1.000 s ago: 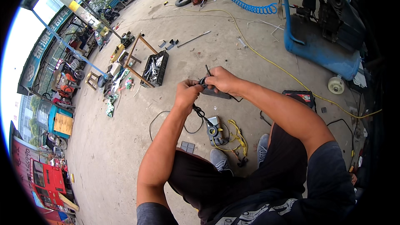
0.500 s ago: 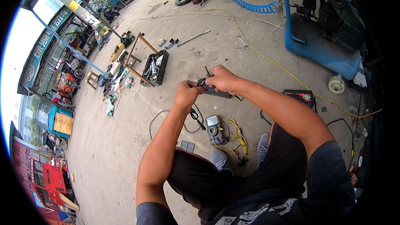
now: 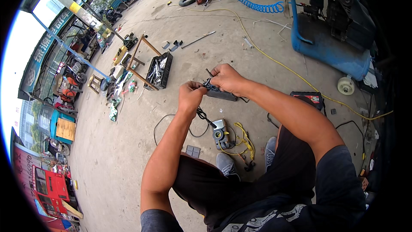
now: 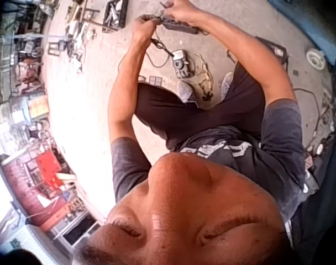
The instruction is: The person retrieves a roll of electrical tape and a screwdriver from a shelf, then walks outside to a work area. They sit on the ground and wrap the exposed wires of a battery pack with electrical tape.
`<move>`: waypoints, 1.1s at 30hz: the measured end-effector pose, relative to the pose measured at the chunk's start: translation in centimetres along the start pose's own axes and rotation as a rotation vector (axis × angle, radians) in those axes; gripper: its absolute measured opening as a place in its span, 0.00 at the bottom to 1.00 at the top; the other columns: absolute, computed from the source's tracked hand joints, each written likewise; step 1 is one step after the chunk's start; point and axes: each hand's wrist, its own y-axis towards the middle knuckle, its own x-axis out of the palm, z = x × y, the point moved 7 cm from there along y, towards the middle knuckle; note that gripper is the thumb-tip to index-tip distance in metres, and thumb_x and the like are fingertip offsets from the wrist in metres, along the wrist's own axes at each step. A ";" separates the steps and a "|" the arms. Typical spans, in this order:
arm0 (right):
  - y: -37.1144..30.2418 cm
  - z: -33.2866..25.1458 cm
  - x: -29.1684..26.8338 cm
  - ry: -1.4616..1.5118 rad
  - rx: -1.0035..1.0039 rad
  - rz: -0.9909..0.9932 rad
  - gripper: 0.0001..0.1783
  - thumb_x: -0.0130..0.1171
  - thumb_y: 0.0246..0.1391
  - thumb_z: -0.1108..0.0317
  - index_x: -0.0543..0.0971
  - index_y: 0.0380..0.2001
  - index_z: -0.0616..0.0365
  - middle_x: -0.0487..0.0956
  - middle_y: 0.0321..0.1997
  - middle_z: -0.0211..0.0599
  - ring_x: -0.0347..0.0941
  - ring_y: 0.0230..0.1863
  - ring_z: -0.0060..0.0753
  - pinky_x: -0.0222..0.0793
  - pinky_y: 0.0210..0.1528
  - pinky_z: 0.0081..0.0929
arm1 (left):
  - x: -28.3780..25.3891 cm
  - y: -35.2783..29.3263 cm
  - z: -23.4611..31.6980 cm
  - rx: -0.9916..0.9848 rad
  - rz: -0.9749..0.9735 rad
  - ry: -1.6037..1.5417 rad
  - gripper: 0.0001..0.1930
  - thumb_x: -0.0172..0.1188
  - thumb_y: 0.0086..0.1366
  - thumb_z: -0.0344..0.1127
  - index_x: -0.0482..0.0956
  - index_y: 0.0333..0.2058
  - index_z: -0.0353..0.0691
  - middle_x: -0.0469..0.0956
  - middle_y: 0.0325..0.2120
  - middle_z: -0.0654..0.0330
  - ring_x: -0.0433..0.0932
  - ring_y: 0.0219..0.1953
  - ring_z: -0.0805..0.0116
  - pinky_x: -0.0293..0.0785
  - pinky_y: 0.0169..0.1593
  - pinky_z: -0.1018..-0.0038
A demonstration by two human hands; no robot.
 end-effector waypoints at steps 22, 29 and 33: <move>-0.2 0.1 0.7 0.176 0.062 -0.034 0.13 0.61 0.46 0.79 0.75 0.37 0.71 0.75 0.24 0.36 0.69 0.20 0.22 0.64 0.20 0.22 | 1.9 -0.3 -1.5 -0.282 -0.224 -0.062 0.03 0.61 0.57 0.27 0.76 0.27 0.34 0.75 0.18 0.57 0.66 0.14 0.76 0.56 0.17 0.79; -0.6 -0.1 1.0 0.173 0.037 -0.041 0.14 0.63 0.46 0.78 0.75 0.37 0.71 0.75 0.22 0.36 0.69 0.18 0.22 0.63 0.18 0.21 | 2.0 -0.7 -1.8 -0.434 -0.227 -0.109 0.08 0.60 0.56 0.27 0.71 0.21 0.40 0.65 0.14 0.65 0.58 0.13 0.76 0.47 0.17 0.75; -0.8 -0.1 0.6 0.155 0.035 -0.029 0.13 0.63 0.45 0.79 0.75 0.36 0.71 0.76 0.22 0.37 0.69 0.19 0.22 0.64 0.19 0.21 | 2.2 -1.1 -2.1 -0.482 -0.246 -0.138 0.09 0.59 0.56 0.27 0.68 0.20 0.43 0.63 0.13 0.67 0.56 0.13 0.76 0.46 0.17 0.74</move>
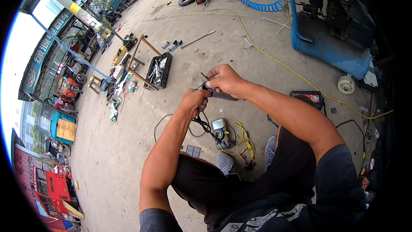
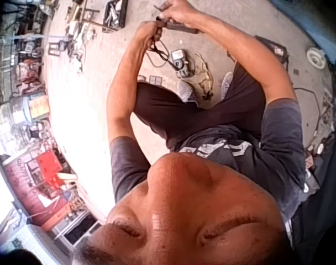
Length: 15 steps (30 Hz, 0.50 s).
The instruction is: The person retrieves a roll of electrical tape and a screwdriver from a shelf, then walks outside to a work area. They sit on the ground and wrap the exposed wires of a battery pack with electrical tape.
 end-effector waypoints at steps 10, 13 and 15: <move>0.4 0.2 -0.9 -0.007 0.025 0.137 0.13 0.63 0.44 0.79 0.76 0.36 0.72 0.77 0.25 0.40 0.71 0.21 0.24 0.66 0.20 0.24 | -0.2 -0.2 1.2 0.312 0.210 0.188 0.10 0.60 0.62 0.34 0.72 0.25 0.37 0.67 0.13 0.65 0.59 0.12 0.78 0.50 0.15 0.76; 0.5 0.0 -0.8 -0.010 0.010 0.132 0.13 0.62 0.44 0.79 0.76 0.36 0.72 0.77 0.25 0.40 0.72 0.21 0.25 0.67 0.21 0.24 | 0.0 -0.4 1.5 0.314 0.223 0.176 0.10 0.59 0.63 0.34 0.71 0.25 0.38 0.65 0.12 0.66 0.58 0.11 0.78 0.48 0.15 0.76; 0.2 -0.2 -0.6 -0.014 -0.017 0.135 0.14 0.63 0.43 0.79 0.76 0.36 0.72 0.77 0.26 0.40 0.72 0.21 0.25 0.67 0.21 0.24 | 0.2 -0.1 1.1 0.250 0.181 0.080 0.11 0.58 0.63 0.34 0.70 0.23 0.39 0.63 0.11 0.67 0.56 0.11 0.79 0.46 0.15 0.75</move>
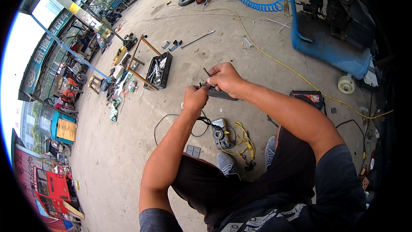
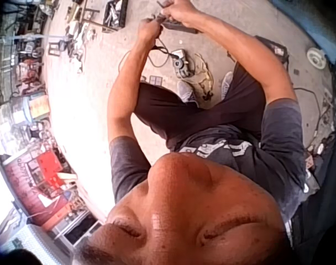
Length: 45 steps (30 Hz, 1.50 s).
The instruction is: The person retrieves a roll of electrical tape and a screwdriver from a shelf, then walks outside to a work area. They sit on the ground and wrap the exposed wires of a battery pack with electrical tape.
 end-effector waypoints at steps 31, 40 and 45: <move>1.1 -0.4 -3.1 -0.211 -0.017 0.116 0.12 0.65 0.41 0.76 0.78 0.31 0.70 0.79 0.26 0.41 0.75 0.27 0.30 0.71 0.28 0.29 | 0.0 -0.1 0.6 0.053 -0.184 -0.206 0.16 0.66 0.62 0.42 0.74 0.41 0.39 0.73 0.29 0.67 0.67 0.28 0.78 0.66 0.31 0.77; 1.3 -0.1 -2.5 -0.054 0.041 0.030 0.07 0.64 0.43 0.78 0.75 0.26 0.68 0.76 0.20 0.38 0.69 0.17 0.25 0.62 0.16 0.24 | 0.1 -0.8 1.8 0.146 -0.279 -0.068 0.10 0.62 0.65 0.38 0.80 0.40 0.39 0.74 0.29 0.70 0.68 0.30 0.80 0.65 0.33 0.79; 1.1 -0.5 -2.5 -0.050 0.048 0.031 0.06 0.63 0.43 0.80 0.75 0.26 0.69 0.75 0.20 0.39 0.69 0.16 0.24 0.61 0.15 0.24 | 0.1 -0.2 1.2 0.169 -0.249 0.066 0.11 0.61 0.65 0.40 0.81 0.33 0.36 0.73 0.23 0.68 0.67 0.24 0.79 0.65 0.28 0.79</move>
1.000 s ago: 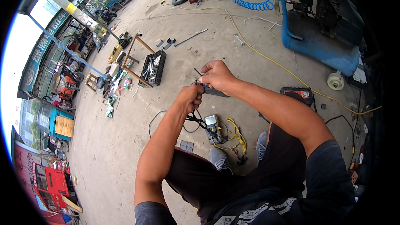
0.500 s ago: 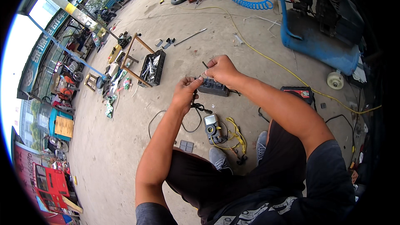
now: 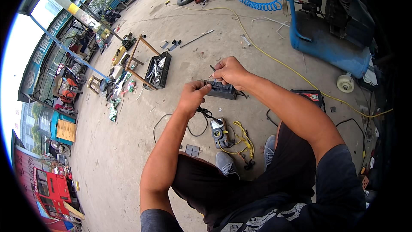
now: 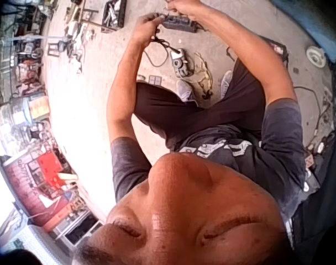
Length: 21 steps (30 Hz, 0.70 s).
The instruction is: The person retrieves a roll of electrical tape and a screwdriver from a shelf, then walks outside to a work area. They sit on the ground and wrap the exposed wires of a battery pack with electrical tape.
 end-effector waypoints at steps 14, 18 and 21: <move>-0.1 -0.1 -0.3 -0.031 -0.004 0.009 0.08 0.63 0.42 0.80 0.75 0.27 0.70 0.75 0.20 0.38 0.68 0.16 0.23 0.61 0.15 0.23 | 0.6 -0.8 -1.9 -0.315 -0.116 0.174 0.40 0.51 0.64 0.68 0.74 0.36 0.23 0.74 0.23 0.56 0.75 0.22 0.69 0.75 0.26 0.74; -0.1 0.0 -0.5 -0.077 0.024 -0.010 0.11 0.63 0.45 0.80 0.73 0.33 0.70 0.76 0.23 0.39 0.70 0.20 0.23 0.62 0.17 0.21 | -0.3 -0.8 -0.3 -0.191 0.041 0.343 0.32 0.59 0.64 0.58 0.72 0.40 0.25 0.73 0.23 0.60 0.75 0.25 0.72 0.76 0.26 0.74; 0.2 0.3 -1.0 -0.069 0.035 -0.003 0.12 0.63 0.47 0.79 0.73 0.35 0.70 0.77 0.25 0.39 0.71 0.21 0.22 0.63 0.18 0.20 | -0.1 -0.8 1.1 0.099 0.082 0.321 0.21 0.63 0.64 0.44 0.73 0.42 0.28 0.72 0.23 0.64 0.73 0.25 0.76 0.73 0.27 0.77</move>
